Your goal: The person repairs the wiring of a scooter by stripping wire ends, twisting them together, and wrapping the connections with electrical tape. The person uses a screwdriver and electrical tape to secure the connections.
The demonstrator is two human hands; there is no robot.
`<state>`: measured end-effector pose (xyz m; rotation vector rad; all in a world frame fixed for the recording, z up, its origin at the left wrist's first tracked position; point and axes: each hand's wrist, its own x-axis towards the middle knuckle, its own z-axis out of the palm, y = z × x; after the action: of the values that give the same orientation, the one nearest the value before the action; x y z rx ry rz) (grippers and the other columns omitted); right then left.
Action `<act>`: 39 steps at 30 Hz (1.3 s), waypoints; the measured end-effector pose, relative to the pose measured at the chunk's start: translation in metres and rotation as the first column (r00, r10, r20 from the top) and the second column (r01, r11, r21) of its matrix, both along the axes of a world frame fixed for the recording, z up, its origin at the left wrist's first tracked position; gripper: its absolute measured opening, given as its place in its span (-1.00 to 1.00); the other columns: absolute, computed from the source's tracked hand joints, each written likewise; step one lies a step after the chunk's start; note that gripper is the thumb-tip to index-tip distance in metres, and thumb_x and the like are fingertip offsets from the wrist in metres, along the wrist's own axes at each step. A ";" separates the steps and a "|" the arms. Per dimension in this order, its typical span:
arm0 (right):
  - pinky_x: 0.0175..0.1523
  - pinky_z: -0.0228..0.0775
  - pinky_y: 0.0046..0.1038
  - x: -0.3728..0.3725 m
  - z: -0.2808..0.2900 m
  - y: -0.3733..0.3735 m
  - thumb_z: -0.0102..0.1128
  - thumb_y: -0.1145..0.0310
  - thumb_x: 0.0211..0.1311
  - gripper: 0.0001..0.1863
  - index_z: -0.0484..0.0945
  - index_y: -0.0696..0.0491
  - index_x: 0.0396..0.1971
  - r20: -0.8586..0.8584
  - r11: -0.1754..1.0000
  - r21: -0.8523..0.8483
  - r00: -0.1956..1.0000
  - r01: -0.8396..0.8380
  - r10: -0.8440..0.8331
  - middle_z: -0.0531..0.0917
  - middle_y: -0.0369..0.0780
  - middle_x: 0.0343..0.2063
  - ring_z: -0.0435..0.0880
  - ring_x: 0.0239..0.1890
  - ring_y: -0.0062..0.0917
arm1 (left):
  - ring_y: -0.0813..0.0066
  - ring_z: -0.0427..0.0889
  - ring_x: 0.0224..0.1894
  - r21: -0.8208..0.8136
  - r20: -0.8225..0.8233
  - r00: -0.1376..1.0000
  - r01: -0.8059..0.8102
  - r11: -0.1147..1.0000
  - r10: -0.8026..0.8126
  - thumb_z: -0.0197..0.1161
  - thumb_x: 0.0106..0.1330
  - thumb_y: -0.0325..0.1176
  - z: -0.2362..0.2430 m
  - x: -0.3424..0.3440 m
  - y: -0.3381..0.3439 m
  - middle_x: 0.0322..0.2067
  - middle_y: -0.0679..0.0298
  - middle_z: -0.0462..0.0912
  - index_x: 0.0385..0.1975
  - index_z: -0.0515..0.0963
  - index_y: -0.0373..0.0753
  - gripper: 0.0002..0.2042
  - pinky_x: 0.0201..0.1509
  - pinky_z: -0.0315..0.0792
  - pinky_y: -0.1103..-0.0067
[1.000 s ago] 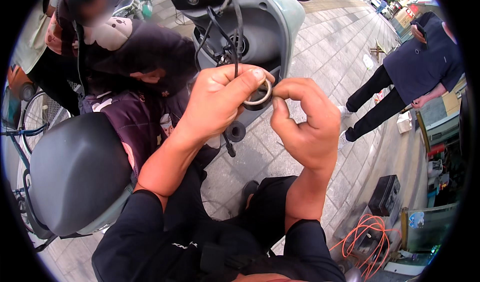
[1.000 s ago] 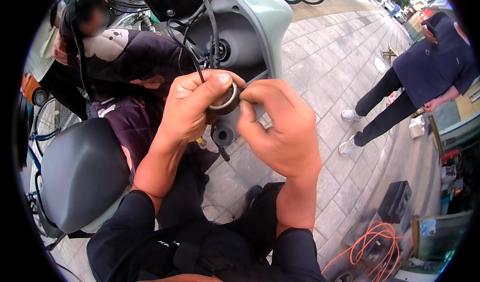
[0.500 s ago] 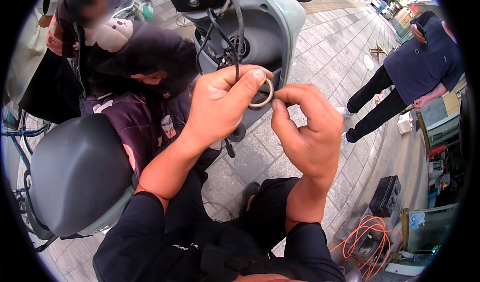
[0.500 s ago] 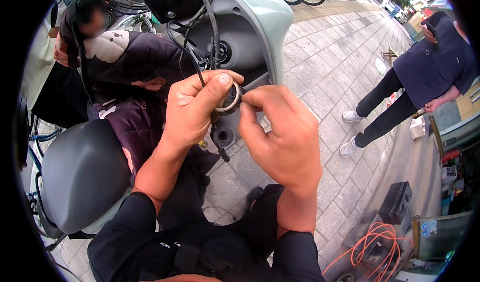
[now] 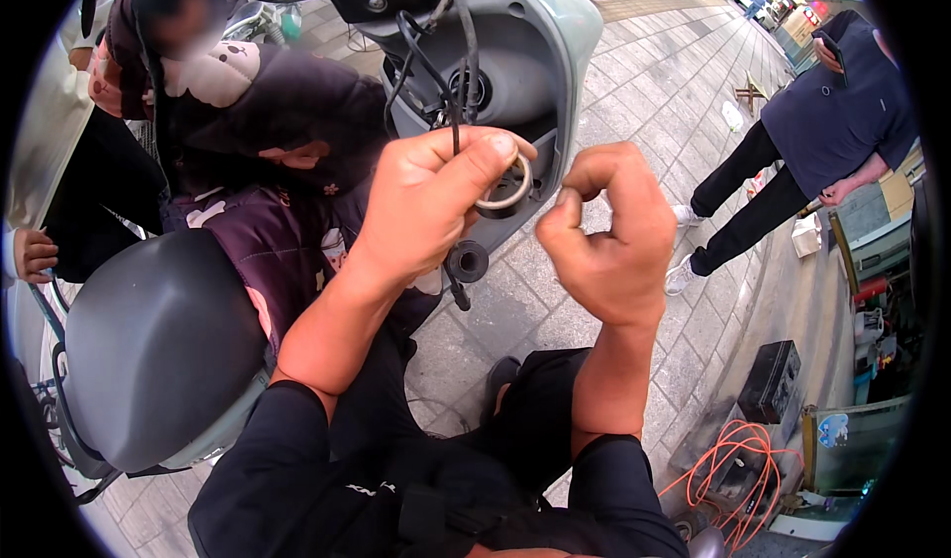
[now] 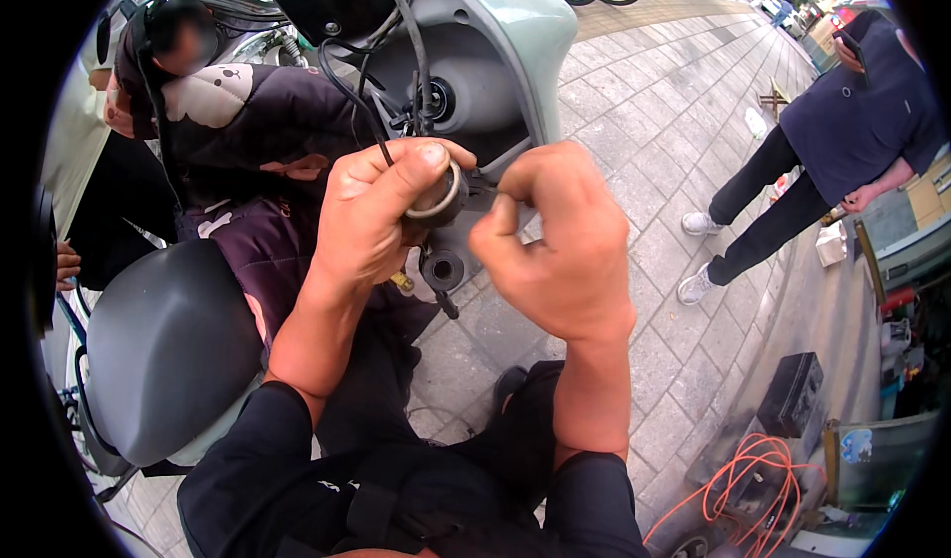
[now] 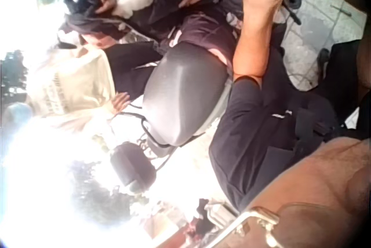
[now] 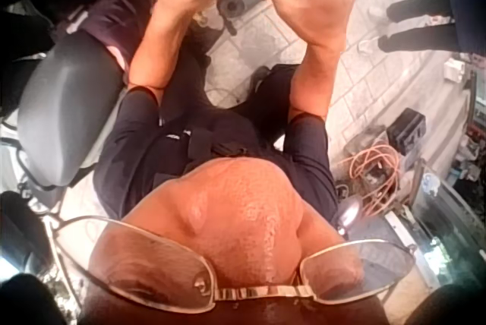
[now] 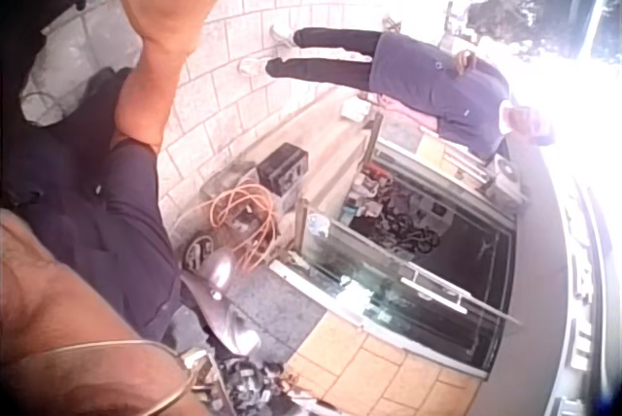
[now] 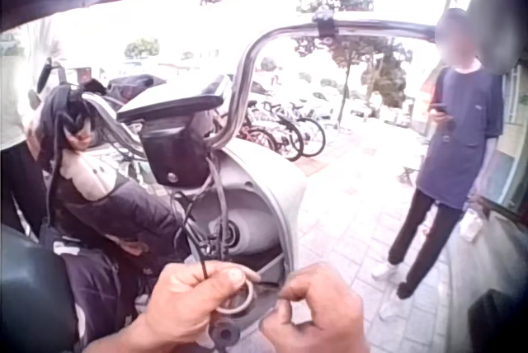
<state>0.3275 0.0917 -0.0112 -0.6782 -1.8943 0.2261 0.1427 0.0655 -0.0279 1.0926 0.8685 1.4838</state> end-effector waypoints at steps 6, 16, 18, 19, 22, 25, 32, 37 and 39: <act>-0.21 0.58 -0.41 0.003 0.006 -0.002 0.38 0.66 0.09 -0.83 0.67 0.18 -0.29 -0.043 0.984 -0.071 0.986 -0.163 0.161 0.73 -0.14 -0.34 0.74 -0.34 -0.35 | 0.87 0.25 -0.68 -0.027 0.072 0.997 -0.026 0.999 0.028 0.26 0.55 -0.19 0.000 0.001 0.004 -0.58 0.54 0.52 -0.13 0.75 -0.34 -0.70 -0.64 0.05 0.76; -0.28 0.54 -0.32 -0.005 0.004 -0.006 0.37 0.64 0.03 -0.79 0.56 0.14 -0.33 0.041 0.989 -0.095 0.993 -0.109 0.114 0.62 -0.16 -0.39 0.67 -0.40 -0.29 | 0.87 0.33 -0.61 -0.011 0.012 0.999 -0.031 0.999 0.031 0.28 0.54 -0.21 0.001 0.002 0.000 -0.55 0.52 0.58 -0.13 0.75 -0.33 -0.72 -0.57 0.13 0.75; -0.31 0.50 -0.28 -0.006 0.001 -0.003 0.35 0.65 0.02 -0.77 0.50 0.13 -0.35 0.071 0.990 -0.088 0.991 -0.111 0.117 0.57 -0.17 -0.43 0.62 -0.42 -0.27 | 0.87 0.35 -0.59 0.011 -0.004 0.999 -0.042 0.999 0.042 0.29 0.54 -0.22 -0.002 0.003 -0.001 -0.54 0.53 0.58 -0.13 0.75 -0.33 -0.73 -0.55 0.15 0.75; -0.32 0.49 -0.26 -0.007 -0.001 -0.002 0.34 0.65 0.00 -0.77 0.49 0.13 -0.35 0.075 0.993 -0.057 0.991 -0.103 0.108 0.55 -0.17 -0.44 0.60 -0.41 -0.25 | 0.87 0.36 -0.57 0.013 0.002 0.999 -0.039 0.999 0.039 0.29 0.53 -0.22 -0.002 0.004 -0.001 -0.54 0.53 0.58 -0.13 0.75 -0.33 -0.73 -0.54 0.17 0.75; -0.33 0.44 -0.23 -0.011 -0.007 0.000 0.31 0.67 -0.05 -0.75 0.45 0.13 -0.37 0.082 0.996 0.023 0.993 -0.091 0.089 0.51 -0.16 -0.45 0.56 -0.40 -0.20 | 0.88 0.39 -0.55 0.024 0.003 0.999 -0.042 0.999 0.042 0.30 0.53 -0.23 -0.003 0.004 -0.001 -0.51 0.52 0.60 -0.14 0.76 -0.33 -0.74 -0.52 0.20 0.76; -0.32 0.43 -0.22 -0.011 -0.009 0.001 0.29 0.69 -0.09 -0.73 0.43 0.13 -0.38 0.075 0.992 0.079 0.993 -0.101 0.095 0.49 -0.15 -0.45 0.54 -0.39 -0.18 | 0.87 0.40 -0.54 0.037 -0.005 0.999 -0.040 0.999 0.040 0.29 0.53 -0.23 -0.005 0.003 0.001 -0.48 0.51 0.64 -0.15 0.76 -0.33 -0.74 -0.51 0.21 0.77; -0.32 0.46 -0.25 -0.010 -0.011 0.005 0.28 0.71 -0.10 -0.72 0.43 0.13 -0.38 0.037 0.985 0.137 0.994 -0.108 0.104 0.52 -0.15 -0.44 0.56 -0.40 -0.20 | 0.78 0.52 -0.52 -0.006 -0.027 0.999 0.039 0.999 -0.039 0.28 0.53 -0.27 -0.002 -0.003 0.001 -0.48 0.40 0.68 -0.15 0.73 -0.43 -0.72 -0.49 0.32 0.76; -0.26 0.50 -0.36 -0.005 -0.008 0.007 0.27 0.70 -0.08 -0.75 0.48 0.17 -0.36 0.020 0.991 0.103 0.997 -0.081 0.079 0.58 -0.16 -0.40 0.60 -0.38 -0.33 | 0.79 0.45 -0.58 -0.049 -0.007 0.996 0.084 0.995 -0.085 0.28 0.53 -0.25 -0.002 -0.007 0.003 -0.52 0.42 0.64 -0.17 0.74 -0.42 -0.70 -0.55 0.24 0.77; -0.17 0.48 -0.45 -0.001 -0.006 0.004 0.25 0.70 -0.08 -0.73 0.53 0.21 -0.29 -0.023 0.990 -0.041 0.990 -0.136 0.136 0.61 -0.19 -0.36 0.60 -0.34 -0.47 | 0.80 0.41 -0.61 -0.086 0.028 0.994 0.105 0.991 -0.103 0.28 0.53 -0.24 0.002 -0.009 0.001 -0.55 0.43 0.61 -0.17 0.74 -0.42 -0.70 -0.57 0.20 0.76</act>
<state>0.3265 0.0953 -0.0169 -0.5735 -1.9233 0.3598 0.1337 0.0661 -0.0263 1.0384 0.8392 1.3580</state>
